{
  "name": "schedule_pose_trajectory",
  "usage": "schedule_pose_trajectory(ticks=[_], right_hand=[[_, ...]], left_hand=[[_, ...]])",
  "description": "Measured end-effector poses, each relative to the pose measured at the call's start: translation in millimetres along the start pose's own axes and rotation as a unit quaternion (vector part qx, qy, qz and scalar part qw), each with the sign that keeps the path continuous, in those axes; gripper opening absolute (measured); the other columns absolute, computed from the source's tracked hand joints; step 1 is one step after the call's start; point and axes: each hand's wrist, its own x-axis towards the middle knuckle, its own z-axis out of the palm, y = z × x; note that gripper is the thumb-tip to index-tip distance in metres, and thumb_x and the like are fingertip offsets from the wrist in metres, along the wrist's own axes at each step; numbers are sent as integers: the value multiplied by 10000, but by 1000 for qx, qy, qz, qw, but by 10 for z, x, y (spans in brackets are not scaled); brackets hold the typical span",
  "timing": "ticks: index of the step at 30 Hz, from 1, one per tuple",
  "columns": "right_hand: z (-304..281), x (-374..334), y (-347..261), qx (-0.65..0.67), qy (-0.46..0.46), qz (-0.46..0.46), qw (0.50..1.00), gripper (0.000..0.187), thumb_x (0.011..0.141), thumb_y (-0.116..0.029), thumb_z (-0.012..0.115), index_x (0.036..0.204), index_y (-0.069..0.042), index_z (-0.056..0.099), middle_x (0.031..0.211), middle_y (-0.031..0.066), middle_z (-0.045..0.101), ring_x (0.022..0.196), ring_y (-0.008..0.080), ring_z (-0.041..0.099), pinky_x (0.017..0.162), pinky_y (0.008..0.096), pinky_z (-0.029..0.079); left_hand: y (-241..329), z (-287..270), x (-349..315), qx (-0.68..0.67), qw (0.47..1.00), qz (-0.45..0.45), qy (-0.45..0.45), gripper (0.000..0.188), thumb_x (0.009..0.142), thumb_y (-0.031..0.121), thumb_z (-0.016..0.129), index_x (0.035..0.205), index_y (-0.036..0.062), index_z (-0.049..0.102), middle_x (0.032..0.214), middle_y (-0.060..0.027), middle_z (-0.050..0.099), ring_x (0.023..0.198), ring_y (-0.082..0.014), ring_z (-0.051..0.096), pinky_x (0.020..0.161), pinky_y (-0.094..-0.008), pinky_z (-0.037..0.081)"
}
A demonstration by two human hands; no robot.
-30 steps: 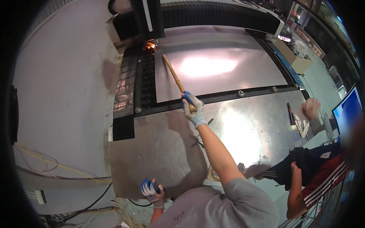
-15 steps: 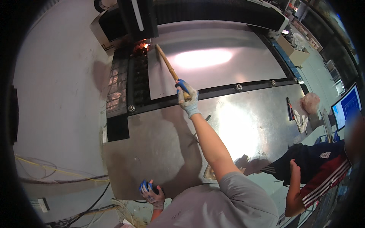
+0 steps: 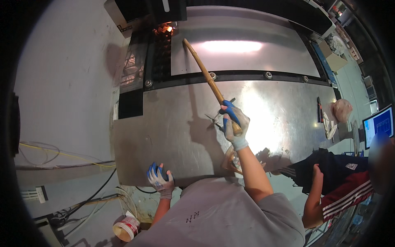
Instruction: The person operates a laser cutting machine using a handheld controller and a computer interface. They place a metal sheet on the machine bed, adjust settings on the controller, and use a wooden stick to guide or clear the cutting area while the laser operates.
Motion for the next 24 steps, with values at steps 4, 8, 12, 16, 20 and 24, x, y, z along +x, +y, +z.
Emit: schedule_pose_trajectory(ticks=[4,8,12,16,20,24], right_hand=[[-218,-227,-179,0,-3,38,999,263,950,-117,640,1122,38,767,1125,237,774,881,279,782,832,373,613],[-284,-363,-249,-3,-3,27,1000,267,960,-130,635,1124,39,761,1142,239,770,874,267,780,819,373,615],[-275,-399,-258,13,1,50,999,281,961,-146,638,1137,39,756,1176,241,762,878,265,776,824,373,612],[-288,-371,-231,22,-6,33,999,284,974,-148,633,1147,42,753,1184,231,761,891,257,770,829,371,608],[-321,-377,-196,23,-3,38,999,303,1000,-164,625,1180,46,749,1177,220,763,901,244,764,833,361,603],[-342,-391,-161,22,2,37,999,300,1008,-162,622,1198,27,757,1135,197,773,919,233,763,837,349,594]], left_hand=[[10,-1,19,-12,1000,14,18,452,842,324,680,1217,74,707,1408,-200,592,1352,-401,526,1206,-605,333],[7,-3,24,-10,999,23,26,451,857,332,672,1228,79,707,1409,-202,590,1356,-401,523,1206,-602,333],[-14,16,17,-5,999,25,26,448,873,356,668,1235,95,710,1418,-198,588,1355,-402,524,1205,-599,331],[-29,34,16,-4,999,28,43,444,885,381,667,1238,115,713,1426,-189,594,1346,-405,533,1200,-600,337],[-32,28,8,-6,999,30,39,445,874,373,681,1245,128,713,1435,-186,595,1342,-405,538,1197,-601,339],[-37,25,1,-8,999,31,35,452,859,359,695,1250,134,710,1438,-185,596,1341,-404,539,1198,-598,338]])
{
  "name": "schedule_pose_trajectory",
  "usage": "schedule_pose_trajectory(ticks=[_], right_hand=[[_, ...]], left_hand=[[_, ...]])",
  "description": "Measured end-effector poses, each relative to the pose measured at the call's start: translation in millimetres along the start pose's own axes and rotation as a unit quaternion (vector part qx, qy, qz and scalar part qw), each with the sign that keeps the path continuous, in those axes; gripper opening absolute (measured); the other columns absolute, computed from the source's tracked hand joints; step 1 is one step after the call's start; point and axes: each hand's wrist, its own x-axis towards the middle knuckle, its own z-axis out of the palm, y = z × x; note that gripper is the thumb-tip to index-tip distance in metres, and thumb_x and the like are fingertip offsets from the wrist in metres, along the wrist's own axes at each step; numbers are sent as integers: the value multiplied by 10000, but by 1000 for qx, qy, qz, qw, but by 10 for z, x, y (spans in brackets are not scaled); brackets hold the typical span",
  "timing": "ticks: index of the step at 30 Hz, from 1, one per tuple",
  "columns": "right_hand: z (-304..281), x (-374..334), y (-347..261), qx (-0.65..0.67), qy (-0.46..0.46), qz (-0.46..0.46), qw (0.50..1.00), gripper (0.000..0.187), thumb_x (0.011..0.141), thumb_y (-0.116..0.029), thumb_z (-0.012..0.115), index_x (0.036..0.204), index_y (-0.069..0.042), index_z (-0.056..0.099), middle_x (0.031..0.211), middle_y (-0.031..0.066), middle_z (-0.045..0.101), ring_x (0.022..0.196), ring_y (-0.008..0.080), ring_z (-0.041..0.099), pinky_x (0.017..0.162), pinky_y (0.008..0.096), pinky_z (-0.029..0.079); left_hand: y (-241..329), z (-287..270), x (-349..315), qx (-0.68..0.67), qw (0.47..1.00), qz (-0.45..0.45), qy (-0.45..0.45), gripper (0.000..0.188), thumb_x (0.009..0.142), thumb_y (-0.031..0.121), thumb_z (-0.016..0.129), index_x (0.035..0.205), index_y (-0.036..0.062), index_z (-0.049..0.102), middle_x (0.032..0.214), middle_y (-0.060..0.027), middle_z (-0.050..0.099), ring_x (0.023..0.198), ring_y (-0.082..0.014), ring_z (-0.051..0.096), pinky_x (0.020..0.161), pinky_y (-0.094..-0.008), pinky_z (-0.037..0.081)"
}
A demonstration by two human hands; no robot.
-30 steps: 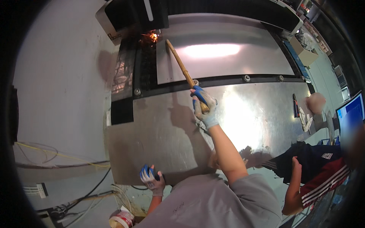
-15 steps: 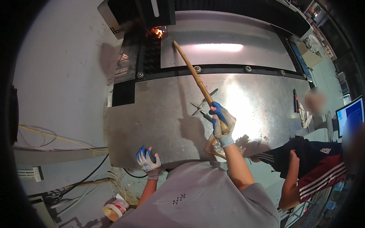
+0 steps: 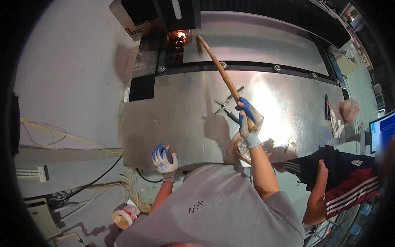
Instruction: The person operates a laser cutting machine using a handheld controller and a computer interface. They place a metal sheet on the machine bed, adjust settings on the controller, and use a wooden stick to guide or clear the cutting area while the laser operates.
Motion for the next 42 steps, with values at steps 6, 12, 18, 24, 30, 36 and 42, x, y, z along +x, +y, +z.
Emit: schedule_pose_trajectory(ticks=[6,12,18,24,30,36,42], right_hand=[[-120,-98,-83,-8,-4,11,1000,311,1028,-194,622,1217,15,756,1056,150,784,942,220,752,895,359,579],[-369,-266,-192,-15,13,21,1000,347,1014,-247,642,1206,16,763,1100,173,787,904,230,769,852,357,597],[-629,-404,-119,91,56,60,992,349,1045,-220,630,1235,54,732,1190,220,752,961,240,737,937,413,595],[-877,-394,118,281,167,138,935,480,1095,-329,570,1410,34,578,1230,201,721,1187,311,691,1021,451,556],[-1350,-434,271,422,163,95,887,526,1119,-371,503,1493,0,496,1203,159,738,1279,336,657,979,411,575],[-2137,-656,237,403,248,139,870,667,1035,-471,569,1525,-21,509,1057,185,774,1079,319,734,929,413,576],[-2560,-850,238,443,297,150,832,674,1045,-467,586,1521,4,513,815,116,733,842,267,710,901,360,546]], left_hand=[[11,1,13,-2,1000,6,12,463,860,358,693,1260,126,706,1437,-183,595,1338,-400,538,1198,-591,338],[16,-24,11,-1,1000,7,6,466,869,364,685,1270,126,701,1444,-179,591,1344,-396,534,1199,-586,338],[14,-12,-3,6,1000,8,11,480,865,362,686,1291,139,695,1462,-168,582,1364,-384,524,1205,-583,330],[19,-11,20,4,1000,10,7,489,866,359,686,1308,150,693,1468,-164,580,1367,-383,522,1209,-582,322],[20,-14,21,6,1000,7,3,503,867,367,689,1320,149,690,1476,-164,574,1374,-386,514,1212,-580,317],[47,-68,33,-12,1000,6,-4,487,877,359,682,1311,139,692,1471,-170,572,1372,-388,510,1213,-579,311],[62,-82,23,-4,1000,2,-4,473,875,344,684,1298,134,694,1460,-167,574,1365,-386,512,1207,-577,314]])
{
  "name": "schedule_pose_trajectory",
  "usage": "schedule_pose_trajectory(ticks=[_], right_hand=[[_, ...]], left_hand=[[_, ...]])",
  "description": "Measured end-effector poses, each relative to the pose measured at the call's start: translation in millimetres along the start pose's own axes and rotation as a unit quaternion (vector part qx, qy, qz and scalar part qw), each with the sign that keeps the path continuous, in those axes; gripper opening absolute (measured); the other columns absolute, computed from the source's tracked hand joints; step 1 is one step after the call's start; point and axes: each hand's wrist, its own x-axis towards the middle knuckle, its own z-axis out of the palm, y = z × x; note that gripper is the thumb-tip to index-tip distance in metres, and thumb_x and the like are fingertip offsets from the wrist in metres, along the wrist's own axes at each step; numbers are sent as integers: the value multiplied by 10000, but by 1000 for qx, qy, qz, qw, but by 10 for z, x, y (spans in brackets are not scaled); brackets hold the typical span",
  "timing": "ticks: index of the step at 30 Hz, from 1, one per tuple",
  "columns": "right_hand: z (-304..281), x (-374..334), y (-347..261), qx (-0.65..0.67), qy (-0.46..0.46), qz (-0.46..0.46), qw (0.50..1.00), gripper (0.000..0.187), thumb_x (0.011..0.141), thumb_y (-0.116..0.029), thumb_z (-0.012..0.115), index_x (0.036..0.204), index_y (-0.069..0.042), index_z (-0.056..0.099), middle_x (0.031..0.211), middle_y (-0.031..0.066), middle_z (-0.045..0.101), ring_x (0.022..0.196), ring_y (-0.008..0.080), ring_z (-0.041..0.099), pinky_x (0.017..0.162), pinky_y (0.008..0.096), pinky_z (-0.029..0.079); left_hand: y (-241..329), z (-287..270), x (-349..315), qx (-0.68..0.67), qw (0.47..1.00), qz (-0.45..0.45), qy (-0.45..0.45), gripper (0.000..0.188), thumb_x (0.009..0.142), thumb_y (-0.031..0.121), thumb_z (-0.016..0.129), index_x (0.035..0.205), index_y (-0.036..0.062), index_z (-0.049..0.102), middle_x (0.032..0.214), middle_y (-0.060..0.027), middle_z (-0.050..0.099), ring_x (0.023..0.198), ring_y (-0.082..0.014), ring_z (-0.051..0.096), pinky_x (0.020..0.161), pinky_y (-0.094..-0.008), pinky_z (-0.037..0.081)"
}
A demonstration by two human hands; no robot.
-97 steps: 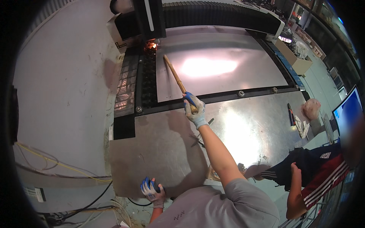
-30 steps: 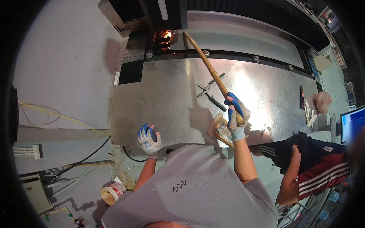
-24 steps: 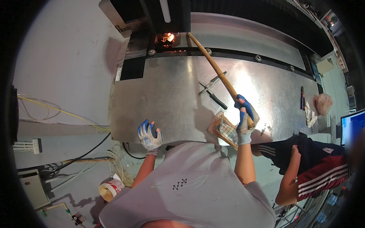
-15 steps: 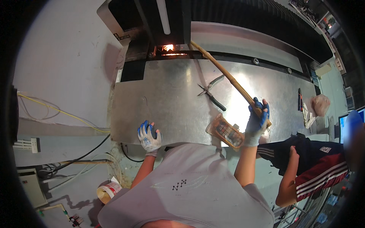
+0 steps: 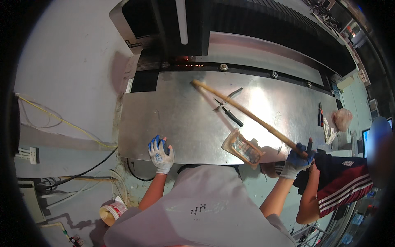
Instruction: The person operates a laser cutting machine using a handheld controller and a computer interface. They place a metal sheet on the machine bed, adjust settings on the controller, and use a wooden stick to guide or clear the cutting area while the laser operates.
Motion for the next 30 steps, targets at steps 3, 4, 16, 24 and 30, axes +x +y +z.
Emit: schedule_pose_trajectory(ticks=[3,4,16,24,30], right_hand=[[-11,-99,172,4,28,71,997,690,1057,-482,566,1560,-16,481,681,37,610,719,195,634,822,344,519],[7,-146,285,10,18,88,996,688,1055,-485,573,1557,-23,490,669,27,580,688,178,600,772,322,509],[407,-761,1478,23,-25,248,968,659,1111,-489,446,1502,36,527,631,43,494,636,213,528,562,303,437],[845,-882,1943,55,-117,338,932,645,1108,-449,480,1554,15,458,761,87,612,843,248,658,612,291,532],[1055,-904,1753,-153,-230,398,875,622,1085,-407,594,1538,4,481,881,44,663,843,170,661,614,245,505]], left_hand=[[-1,2,18,12,1000,5,6,475,869,343,687,1296,135,693,1456,-166,576,1367,-383,511,1208,-577,313],[1,0,14,9,1000,5,6,476,867,345,687,1295,135,692,1455,-166,577,1367,-383,512,1207,-577,313],[-89,181,-25,16,999,-41,22,490,907,369,708,1289,63,687,1394,-214,607,1366,-406,507,1205,-558,330],[37,109,-112,-772,553,-301,-85,490,1032,383,625,1403,64,634,1358,-144,674,1206,-294,667,1101,-496,500],[-46,-167,-502,-867,364,-340,4,317,1018,397,676,1151,114,731,1211,-86,754,1162,-292,704,1044,-507,564]])
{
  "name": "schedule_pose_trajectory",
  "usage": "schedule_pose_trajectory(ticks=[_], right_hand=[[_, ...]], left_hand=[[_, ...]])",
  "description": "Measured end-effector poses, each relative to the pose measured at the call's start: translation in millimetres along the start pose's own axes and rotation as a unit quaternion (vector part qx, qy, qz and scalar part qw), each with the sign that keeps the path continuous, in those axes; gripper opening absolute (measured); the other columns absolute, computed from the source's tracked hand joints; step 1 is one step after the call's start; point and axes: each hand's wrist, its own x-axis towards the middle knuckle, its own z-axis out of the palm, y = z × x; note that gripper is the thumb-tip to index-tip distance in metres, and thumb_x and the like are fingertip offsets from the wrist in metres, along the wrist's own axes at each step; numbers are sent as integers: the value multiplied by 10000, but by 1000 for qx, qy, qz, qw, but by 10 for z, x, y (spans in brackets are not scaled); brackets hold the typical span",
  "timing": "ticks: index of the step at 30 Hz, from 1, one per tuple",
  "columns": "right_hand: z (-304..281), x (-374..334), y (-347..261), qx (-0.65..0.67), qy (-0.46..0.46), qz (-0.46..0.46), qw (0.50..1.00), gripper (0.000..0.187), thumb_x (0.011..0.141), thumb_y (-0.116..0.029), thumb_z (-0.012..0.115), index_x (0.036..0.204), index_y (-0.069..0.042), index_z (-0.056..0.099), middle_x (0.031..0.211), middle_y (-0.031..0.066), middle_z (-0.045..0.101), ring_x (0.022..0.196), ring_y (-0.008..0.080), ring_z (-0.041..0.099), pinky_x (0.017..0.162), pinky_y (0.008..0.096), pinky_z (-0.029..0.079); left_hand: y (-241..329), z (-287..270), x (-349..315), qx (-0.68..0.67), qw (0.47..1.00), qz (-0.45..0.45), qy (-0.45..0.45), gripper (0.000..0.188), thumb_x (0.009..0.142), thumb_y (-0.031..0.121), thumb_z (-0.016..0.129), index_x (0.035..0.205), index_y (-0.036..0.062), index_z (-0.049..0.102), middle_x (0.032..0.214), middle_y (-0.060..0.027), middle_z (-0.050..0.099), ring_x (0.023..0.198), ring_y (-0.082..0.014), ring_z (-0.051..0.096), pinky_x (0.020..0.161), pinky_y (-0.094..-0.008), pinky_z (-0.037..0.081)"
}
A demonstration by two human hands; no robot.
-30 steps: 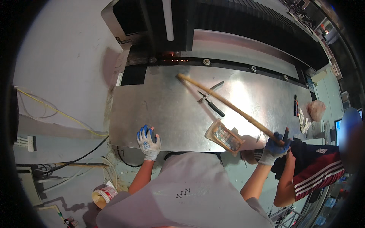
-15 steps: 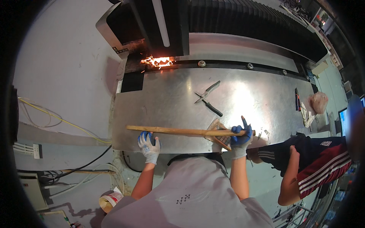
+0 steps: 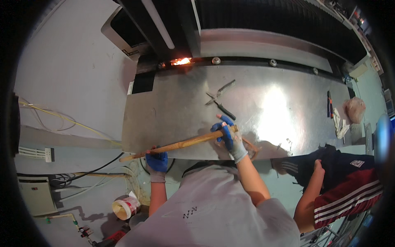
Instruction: The person operates a laser cutting machine using a handheld controller and a computer interface. They place a metal sheet on the machine bed, adjust settings on the controller, and use a wooden stick to guide or clear the cutting area while the laser operates.
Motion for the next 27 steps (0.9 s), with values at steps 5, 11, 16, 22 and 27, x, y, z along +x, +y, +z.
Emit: schedule_pose_trajectory(ticks=[5,11,16,22,27], right_hand=[[-208,127,-252,-169,101,-14,980,512,960,-216,811,1418,-54,649,964,10,690,859,56,618,701,240,509],[-410,216,-660,-471,-203,55,857,639,864,-389,892,1395,-109,675,1021,87,727,934,168,695,840,327,558],[-284,126,-774,-706,-207,118,667,555,801,-348,872,1266,-91,710,1084,194,753,1091,397,704,931,464,558],[-604,78,-674,-692,89,-154,700,279,843,-146,789,1103,-45,772,988,183,753,969,394,696,892,455,559],[-1007,-172,-319,-552,255,-159,778,257,909,-220,807,1069,-21,780,959,170,768,942,335,711,892,436,545]], left_hand=[[-41,6,-363,68,973,103,193,356,1019,422,688,1207,119,688,1181,-85,700,1121,-279,678,1024,-510,571],[-227,305,-586,146,952,154,219,453,1034,470,673,1281,95,619,1213,-82,634,1145,-281,634,1047,-498,551],[-182,786,-528,305,931,170,105,532,1069,496,615,1359,51,584,1259,-130,649,1181,-276,646,1070,-451,531],[-314,1543,-67,560,806,122,-147,518,1012,326,731,1406,18,595,1277,-100,693,1144,-208,678,1028,-380,529],[-118,1466,211,764,599,204,-127,392,962,270,749,1287,60,691,1193,-147,724,1128,-375,667,1010,-459,510]])
